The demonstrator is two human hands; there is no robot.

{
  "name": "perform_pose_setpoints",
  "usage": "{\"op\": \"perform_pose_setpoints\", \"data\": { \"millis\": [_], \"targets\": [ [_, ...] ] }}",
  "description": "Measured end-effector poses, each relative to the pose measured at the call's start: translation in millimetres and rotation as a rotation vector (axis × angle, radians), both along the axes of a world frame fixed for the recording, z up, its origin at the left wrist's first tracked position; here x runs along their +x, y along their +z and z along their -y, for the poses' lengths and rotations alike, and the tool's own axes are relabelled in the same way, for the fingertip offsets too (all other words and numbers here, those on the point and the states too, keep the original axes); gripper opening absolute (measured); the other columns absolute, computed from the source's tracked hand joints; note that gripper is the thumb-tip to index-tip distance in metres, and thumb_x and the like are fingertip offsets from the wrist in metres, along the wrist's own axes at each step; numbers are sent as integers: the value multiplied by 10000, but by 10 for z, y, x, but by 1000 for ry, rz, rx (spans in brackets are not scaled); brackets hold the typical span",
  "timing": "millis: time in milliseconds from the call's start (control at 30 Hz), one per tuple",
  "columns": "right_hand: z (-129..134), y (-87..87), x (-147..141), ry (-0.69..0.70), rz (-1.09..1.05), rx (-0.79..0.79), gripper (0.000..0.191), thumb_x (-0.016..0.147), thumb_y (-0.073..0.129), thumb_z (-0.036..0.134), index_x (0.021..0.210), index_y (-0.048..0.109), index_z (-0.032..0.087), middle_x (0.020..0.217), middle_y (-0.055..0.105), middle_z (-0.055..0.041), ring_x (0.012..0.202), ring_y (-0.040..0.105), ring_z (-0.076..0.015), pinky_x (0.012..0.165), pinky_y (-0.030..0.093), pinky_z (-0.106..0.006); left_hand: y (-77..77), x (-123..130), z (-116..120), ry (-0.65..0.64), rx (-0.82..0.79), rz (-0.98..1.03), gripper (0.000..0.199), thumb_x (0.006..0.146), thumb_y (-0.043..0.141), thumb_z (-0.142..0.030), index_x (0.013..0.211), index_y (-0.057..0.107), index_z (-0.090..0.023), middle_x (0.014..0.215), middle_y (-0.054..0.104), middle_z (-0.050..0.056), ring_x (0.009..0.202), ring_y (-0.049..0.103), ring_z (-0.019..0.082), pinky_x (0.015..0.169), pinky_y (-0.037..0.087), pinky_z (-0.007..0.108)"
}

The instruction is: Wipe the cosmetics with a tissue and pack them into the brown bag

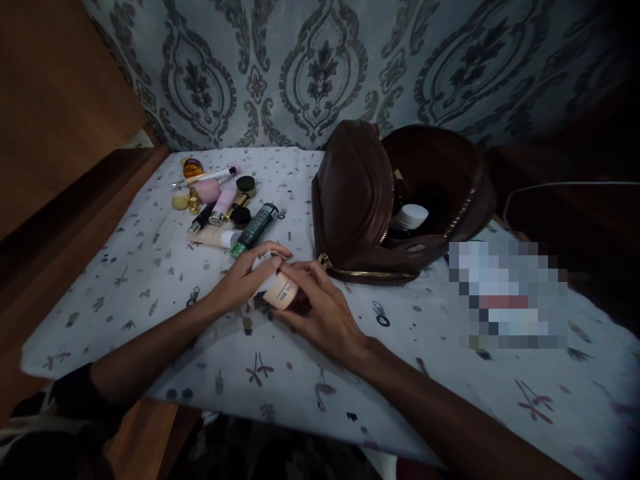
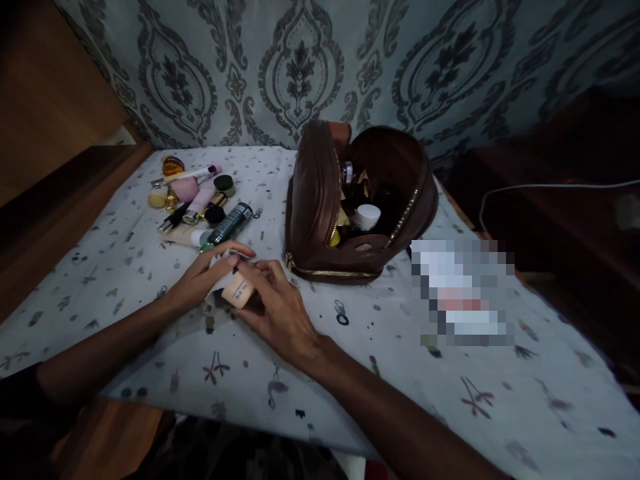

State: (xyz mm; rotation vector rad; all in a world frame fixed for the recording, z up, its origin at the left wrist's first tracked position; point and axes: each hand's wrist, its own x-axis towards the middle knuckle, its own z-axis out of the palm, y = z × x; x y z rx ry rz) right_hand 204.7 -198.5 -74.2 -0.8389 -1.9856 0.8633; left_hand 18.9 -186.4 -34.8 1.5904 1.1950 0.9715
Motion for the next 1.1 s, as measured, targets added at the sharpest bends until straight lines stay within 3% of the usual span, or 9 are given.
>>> {"op": "perform_pose_setpoints", "data": {
  "millis": [100, 233, 467, 600, 800, 967, 1100],
  "targets": [
    [10, -6, -19, -44, -38, -80, 687, 771, 785, 290, 1397, 503, 321, 1224, 569, -93, 1120, 592, -289, 961, 535, -515, -21, 27, 45, 52, 113, -34, 370, 848, 633, -469, 1107, 616, -206, 1129, 653, 67, 1074, 592, 253, 940, 463, 354],
    [23, 14, -63, -94, -213, -281, 692, 730, 820, 362, 1343, 508, 287, 1278, 569, -108, 1134, 602, -295, 940, 549, -485, -124, 52, 71, 103, 182, 68, 622, 715, 774, -498, 1213, 531, -217, 1122, 616, 53, 1022, 593, 224, 911, 479, 334],
    [77, 51, -168, 62, -512, -664, 834, 674, 851, 394, 1357, 384, 287, 1263, 583, -97, 1093, 637, -239, 900, 569, -387, -167, 67, 74, 42, 176, 183, 731, 630, 831, -562, 1204, 531, -222, 1228, 581, 81, 1143, 564, 247, 954, 471, 333],
    [79, 96, -159, 131, -568, -800, 856, 663, 858, 392, 1347, 349, 311, 1207, 605, -73, 981, 668, -216, 798, 600, -367, -143, 61, 87, 23, 122, 197, 735, 653, 797, -605, 1217, 527, -218, 1181, 606, 87, 1043, 610, 238, 873, 504, 325],
    [32, 148, -143, 193, -633, -906, 809, 661, 856, 403, 1325, 400, 328, 1115, 625, -35, 822, 670, -179, 645, 612, -314, -133, 90, 83, -6, -42, 260, 710, 722, 680, -697, 1205, 531, -198, 1014, 675, 85, 802, 655, 212, 648, 517, 294],
    [28, 128, -166, 197, -638, -936, 809, 681, 844, 343, 1368, 417, 353, 1075, 637, -8, 825, 665, -157, 679, 608, -294, -149, 105, 76, 71, 5, 267, 657, 723, 707, -662, 1151, 544, -191, 979, 666, 62, 804, 637, 192, 687, 516, 287],
    [42, 78, -159, 83, -599, -895, 716, 689, 839, 347, 1308, 480, 334, 1074, 648, -14, 848, 675, -169, 674, 596, -295, -151, 117, 94, 143, 45, 237, 596, 749, 717, -609, 1140, 514, -208, 970, 647, 36, 830, 625, 178, 723, 502, 277]
  ]
}}
